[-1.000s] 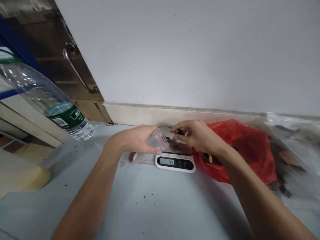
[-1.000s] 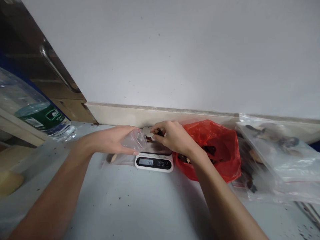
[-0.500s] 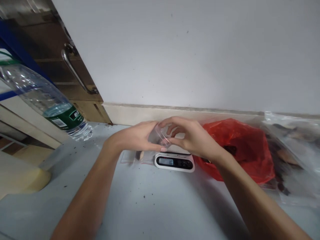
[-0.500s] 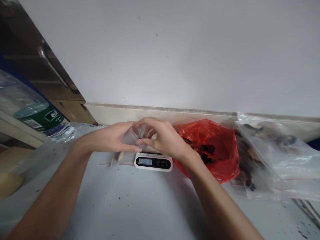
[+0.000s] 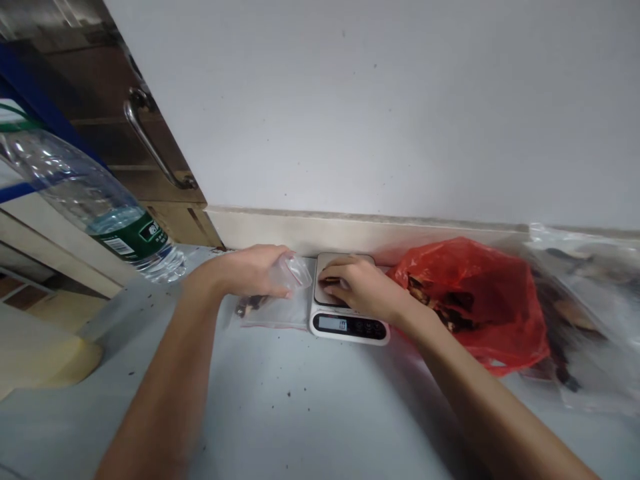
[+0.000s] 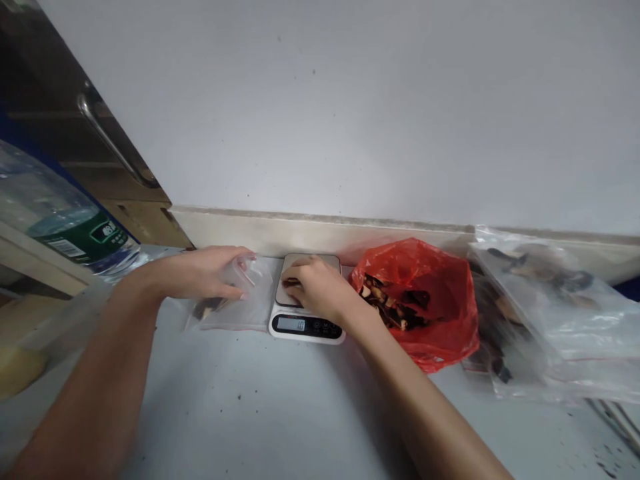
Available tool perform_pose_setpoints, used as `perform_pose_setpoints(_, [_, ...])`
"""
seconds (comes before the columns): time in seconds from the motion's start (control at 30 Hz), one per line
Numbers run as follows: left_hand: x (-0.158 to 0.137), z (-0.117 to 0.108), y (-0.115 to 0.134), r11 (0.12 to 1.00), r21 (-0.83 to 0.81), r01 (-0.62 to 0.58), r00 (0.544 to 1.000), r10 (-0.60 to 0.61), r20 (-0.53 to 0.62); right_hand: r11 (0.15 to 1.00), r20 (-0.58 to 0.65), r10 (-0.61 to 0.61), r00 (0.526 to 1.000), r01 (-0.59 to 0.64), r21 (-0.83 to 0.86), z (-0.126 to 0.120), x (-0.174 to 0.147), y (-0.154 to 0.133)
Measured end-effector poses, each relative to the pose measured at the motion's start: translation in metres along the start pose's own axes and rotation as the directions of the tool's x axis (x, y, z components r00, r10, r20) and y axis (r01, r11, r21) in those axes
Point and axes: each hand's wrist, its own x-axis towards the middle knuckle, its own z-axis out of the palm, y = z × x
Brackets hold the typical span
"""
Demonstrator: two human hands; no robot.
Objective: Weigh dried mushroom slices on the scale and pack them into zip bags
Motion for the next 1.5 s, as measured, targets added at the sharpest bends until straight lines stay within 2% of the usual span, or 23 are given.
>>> perform_pose_setpoints(0.1, [0.003, 0.003, 0.008, 0.993, 0.087, 0.082, 0.995, -0.087, 0.057, 0.996, 0.009, 0.084, 0.996, -0.084, 0.014, -0.003, -0.002, 0.002])
perform_pose_setpoints(0.23, [0.003, 0.008, 0.017, 0.996, 0.074, 0.051, 0.996, -0.056, 0.064, 0.984, -0.059, 0.132, 0.99, -0.123, 0.131, -0.013, -0.008, 0.011])
perform_pose_setpoints(0.33, [0.004, 0.012, 0.023, 1.0, 0.016, -0.017, 0.998, 0.016, 0.067, 0.948, -0.179, 0.105, 0.978, -0.044, 0.316, -0.021, -0.011, 0.013])
perform_pose_setpoints(0.43, [0.005, 0.012, 0.03, 0.993, -0.077, -0.091, 0.993, 0.096, 0.071, 0.855, -0.267, 0.049, 0.962, 0.097, 0.509, -0.03, -0.015, 0.005])
perform_pose_setpoints(0.5, [0.003, 0.009, 0.034, 0.98, -0.125, -0.154, 0.987, 0.157, 0.016, 0.827, -0.304, 0.039, 0.952, 0.14, 0.545, -0.037, -0.019, -0.002])
perform_pose_setpoints(0.6, [-0.002, 0.003, 0.037, 0.959, -0.18, -0.22, 0.974, 0.208, -0.085, 0.904, -0.322, -0.004, 0.947, 0.141, 0.405, -0.052, -0.028, -0.009])
perform_pose_setpoints(0.7, [-0.007, -0.002, 0.037, 0.943, -0.249, -0.219, 0.974, 0.197, -0.111, 0.955, -0.281, -0.051, 0.958, 0.129, 0.266, -0.064, -0.037, -0.012])
perform_pose_setpoints(0.97, [-0.009, -0.002, 0.037, 0.846, -0.432, -0.314, 0.948, 0.259, -0.184, 0.933, -0.399, -0.09, 0.912, 0.218, 0.288, -0.068, -0.04, -0.016])
perform_pose_setpoints(1.13, [-0.006, -0.003, 0.037, 0.845, -0.425, -0.324, 0.938, 0.231, -0.257, 0.95, -0.492, -0.069, 0.868, 0.208, 0.234, -0.068, -0.04, -0.019])
perform_pose_setpoints(1.3, [-0.008, -0.003, 0.042, 0.825, -0.411, -0.387, 0.916, 0.293, -0.274, 0.953, -0.497, -0.062, 0.865, 0.2, 0.229, -0.066, -0.039, -0.016])
perform_pose_setpoints(1.5, [-0.007, 0.001, 0.05, 0.821, -0.388, -0.419, 0.886, 0.275, -0.373, 0.969, -0.583, -0.048, 0.811, 0.18, 0.171, -0.065, -0.036, -0.015])
